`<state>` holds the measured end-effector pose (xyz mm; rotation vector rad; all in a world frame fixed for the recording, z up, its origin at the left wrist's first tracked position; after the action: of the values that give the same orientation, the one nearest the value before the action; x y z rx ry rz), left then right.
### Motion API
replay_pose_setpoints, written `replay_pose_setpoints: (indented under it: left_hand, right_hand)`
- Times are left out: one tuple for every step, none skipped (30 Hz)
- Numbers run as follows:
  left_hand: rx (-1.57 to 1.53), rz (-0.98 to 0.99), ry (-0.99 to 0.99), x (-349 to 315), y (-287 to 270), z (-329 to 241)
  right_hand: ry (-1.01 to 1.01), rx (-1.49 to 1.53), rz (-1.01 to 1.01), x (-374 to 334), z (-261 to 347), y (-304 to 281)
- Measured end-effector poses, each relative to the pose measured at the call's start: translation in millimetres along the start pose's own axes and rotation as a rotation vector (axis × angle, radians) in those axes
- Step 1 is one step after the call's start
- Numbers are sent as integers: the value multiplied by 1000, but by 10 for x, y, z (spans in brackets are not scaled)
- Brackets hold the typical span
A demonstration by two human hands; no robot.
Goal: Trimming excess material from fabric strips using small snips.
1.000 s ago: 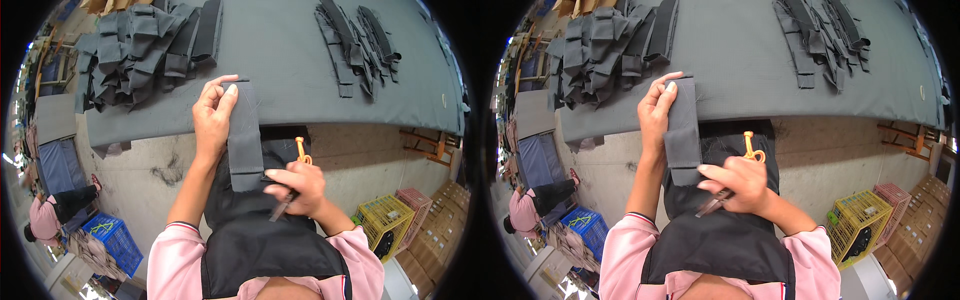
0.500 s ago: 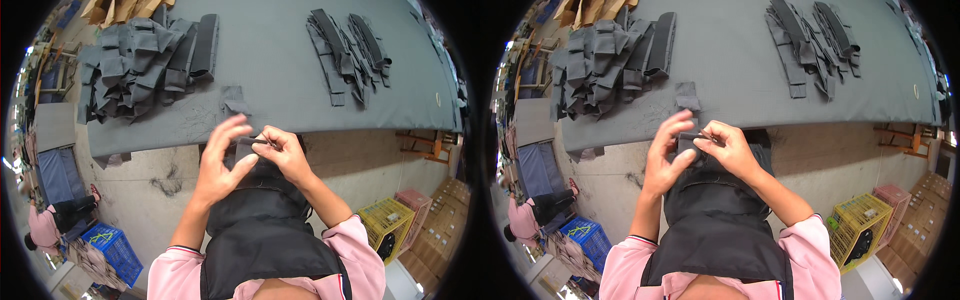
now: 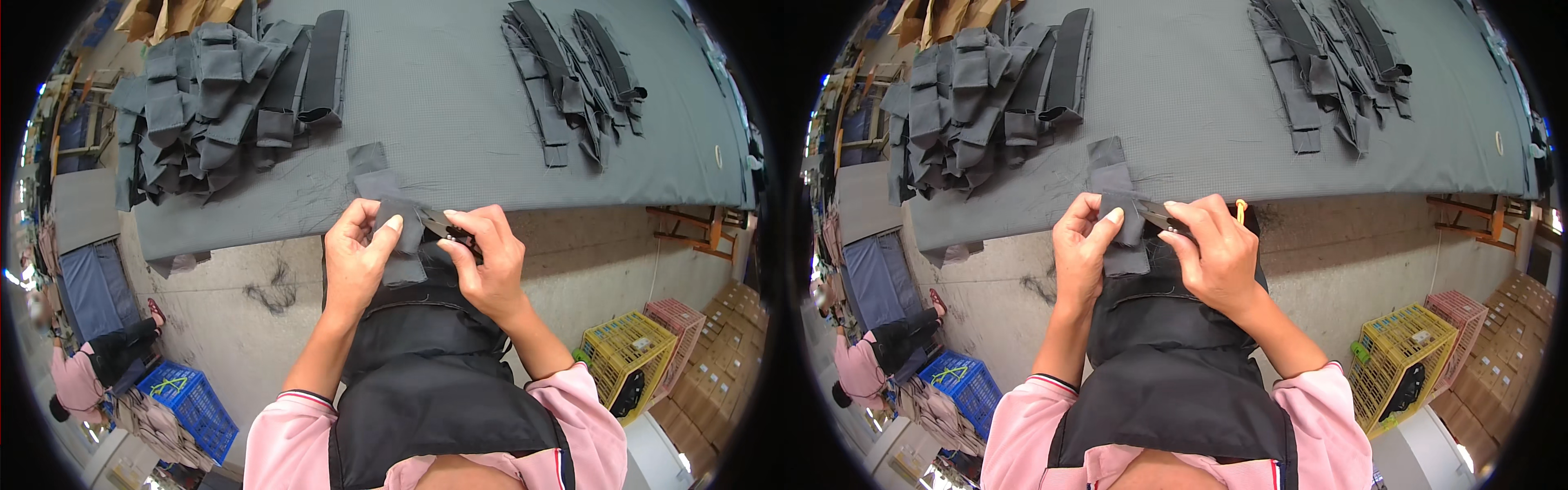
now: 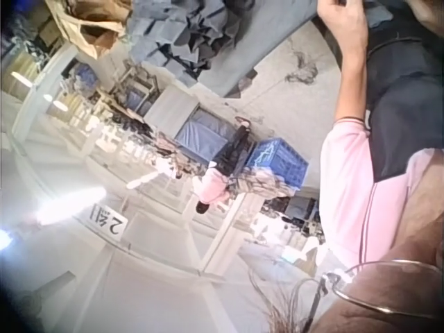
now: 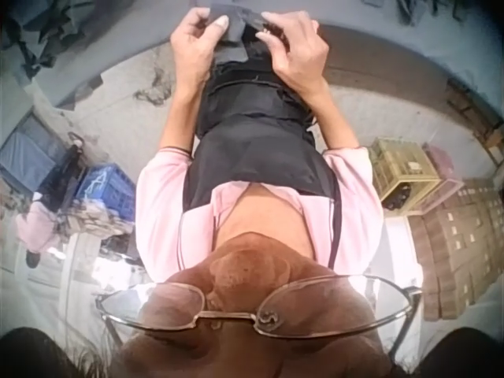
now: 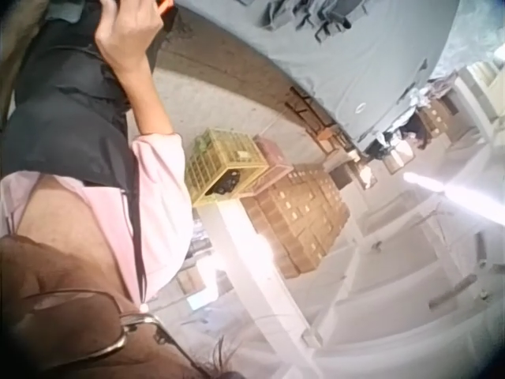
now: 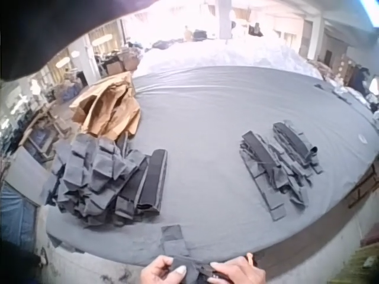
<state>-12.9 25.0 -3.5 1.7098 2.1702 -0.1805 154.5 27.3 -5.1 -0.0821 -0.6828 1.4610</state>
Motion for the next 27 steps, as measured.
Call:
replay_pose_setpoints:
  left_hand:
    - [2,1,-1,-7,8,2]
    - [4,1,-1,-11,13,2]
    - [4,-2,0,-12,17,-2]
    - [7,4,13,-17,17,3]
    - [9,11,26,-21,16,9]
    - [9,10,25,-24,12,20]
    - [-2,10,18,-24,5,22]
    - [-14,11,11,-24,0,24]
    - [-14,12,10,-24,-2,26]
    - [-18,17,-4,-25,-8,27]
    - [-22,22,-19,-26,-13,29]
    - [-22,23,-18,-27,-19,31]
    - [-18,21,-16,-27,-22,37]
    - [-15,20,-14,-26,-24,41]
    - [-17,19,-14,-23,-20,37]
    - [-19,22,-5,-24,-12,28]
    - [-21,25,5,-27,-6,24]
    - [-23,24,5,-30,-11,48]
    - [-14,14,-3,-26,-28,81]
    - [-5,4,-11,-23,-39,97]
    - [-5,-1,-8,-23,-31,88]
    - [27,7,19,-33,-8,86]
    - [60,14,45,-42,8,86]
    - [97,1,58,-44,6,107]
    - [96,1,58,-49,19,113]
    - [132,-11,92,-58,32,115]
    - [167,-24,126,-62,38,114]
  right_hand:
    - [-47,-37,3,19,4,22]
    - [-95,-73,6,36,4,36]
    - [-97,-70,8,51,-3,44]
    - [-134,-98,-1,53,-8,52]
    - [-171,-126,-9,50,-11,58]
    - [-170,-126,-8,41,-14,68]
    - [-195,-153,-17,39,-9,79]
    - [-220,-182,-27,34,-7,85]
    - [-219,-183,-27,22,-9,84]
    - [-217,-189,-34,5,-9,86]
    - [-215,-196,-40,-4,-7,85]
    - [-215,-196,-41,-6,-7,80]
    - [-236,-165,-82,-4,-11,67]
    - [-258,-134,-123,-3,-12,58]
    - [-259,-134,-122,8,1,56]
    - [-227,-126,-85,24,25,52]
    - [-195,-119,-48,32,38,52]
    - [-136,-131,11,23,11,59]
    - [-140,-127,12,28,19,57]
    - [-124,-98,-17,30,36,47]
    - [-107,-68,-45,41,49,40]
    - [-201,-70,-69,65,54,37]
    - [-200,-71,-68,63,81,48]
    - [-145,-75,-30,55,114,76]
    - [-89,-80,7,56,129,95]
    - [-115,-107,26,51,116,112]
    - [-115,-107,26,59,117,114]
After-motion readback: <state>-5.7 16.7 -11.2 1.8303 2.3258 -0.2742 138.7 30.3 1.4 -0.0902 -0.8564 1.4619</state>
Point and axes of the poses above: each hand's wrist, its own x-axis towards the middle knuckle, its own y-axis out of the palm, z = x × y, the point moved 1 cm from there along x, towards the middle knuckle, and after that the axes turned 5 degrees about -z, right-handed, at the moved point
